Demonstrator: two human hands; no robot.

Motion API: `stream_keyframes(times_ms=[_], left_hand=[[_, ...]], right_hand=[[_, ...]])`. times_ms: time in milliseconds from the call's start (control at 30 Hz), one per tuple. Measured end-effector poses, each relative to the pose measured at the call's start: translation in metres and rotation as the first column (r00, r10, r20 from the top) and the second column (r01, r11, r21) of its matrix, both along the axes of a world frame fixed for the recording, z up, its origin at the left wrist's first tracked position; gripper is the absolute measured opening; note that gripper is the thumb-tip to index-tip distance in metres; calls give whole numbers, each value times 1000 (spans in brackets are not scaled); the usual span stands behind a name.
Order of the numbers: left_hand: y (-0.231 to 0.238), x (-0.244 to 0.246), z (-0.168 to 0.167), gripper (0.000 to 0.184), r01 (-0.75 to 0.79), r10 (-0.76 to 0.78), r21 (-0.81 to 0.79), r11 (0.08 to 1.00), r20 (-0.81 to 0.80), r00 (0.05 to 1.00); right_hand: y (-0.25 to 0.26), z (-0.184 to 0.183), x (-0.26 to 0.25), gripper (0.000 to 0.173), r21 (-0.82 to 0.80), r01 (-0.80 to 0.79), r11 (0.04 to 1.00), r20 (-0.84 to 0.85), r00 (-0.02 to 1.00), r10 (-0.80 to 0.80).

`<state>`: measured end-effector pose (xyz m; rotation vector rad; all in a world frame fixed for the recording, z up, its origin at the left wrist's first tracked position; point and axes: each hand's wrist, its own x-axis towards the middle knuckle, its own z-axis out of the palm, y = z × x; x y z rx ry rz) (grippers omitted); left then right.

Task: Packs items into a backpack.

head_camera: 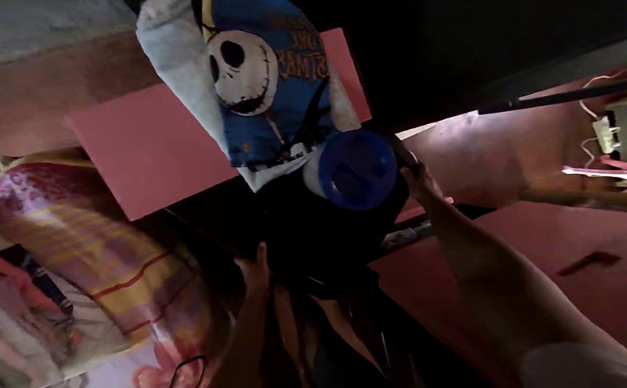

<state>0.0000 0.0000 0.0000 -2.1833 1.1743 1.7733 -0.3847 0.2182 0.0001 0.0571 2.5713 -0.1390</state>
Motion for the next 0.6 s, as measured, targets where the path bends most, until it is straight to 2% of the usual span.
stream_keyframes(times_ms=[133,233,367,467,600], left_hand=[[16,-21,0,90,-68,69,27,997,-19,997],[12,-26,-3,89,-110,111,71,991,-8,994],[-1,-17,-5,90,-69,76,127,989,-46,996],[-31,-11,2,86,-34,36,21,999,-105,994],[-98,-11,0,91,3,-8,-148,989,-35,999]], right_hand=[[-17,-1,-7,63,39,91,995,-62,994,-88],[-27,-1,-12,65,-37,170,985,-59,983,-172],[-41,6,10,69,-104,300,948,-38,952,-305],[-49,0,37,72,-139,386,912,-78,914,-399],[-52,-2,77,73,-117,390,914,-107,910,-402]])
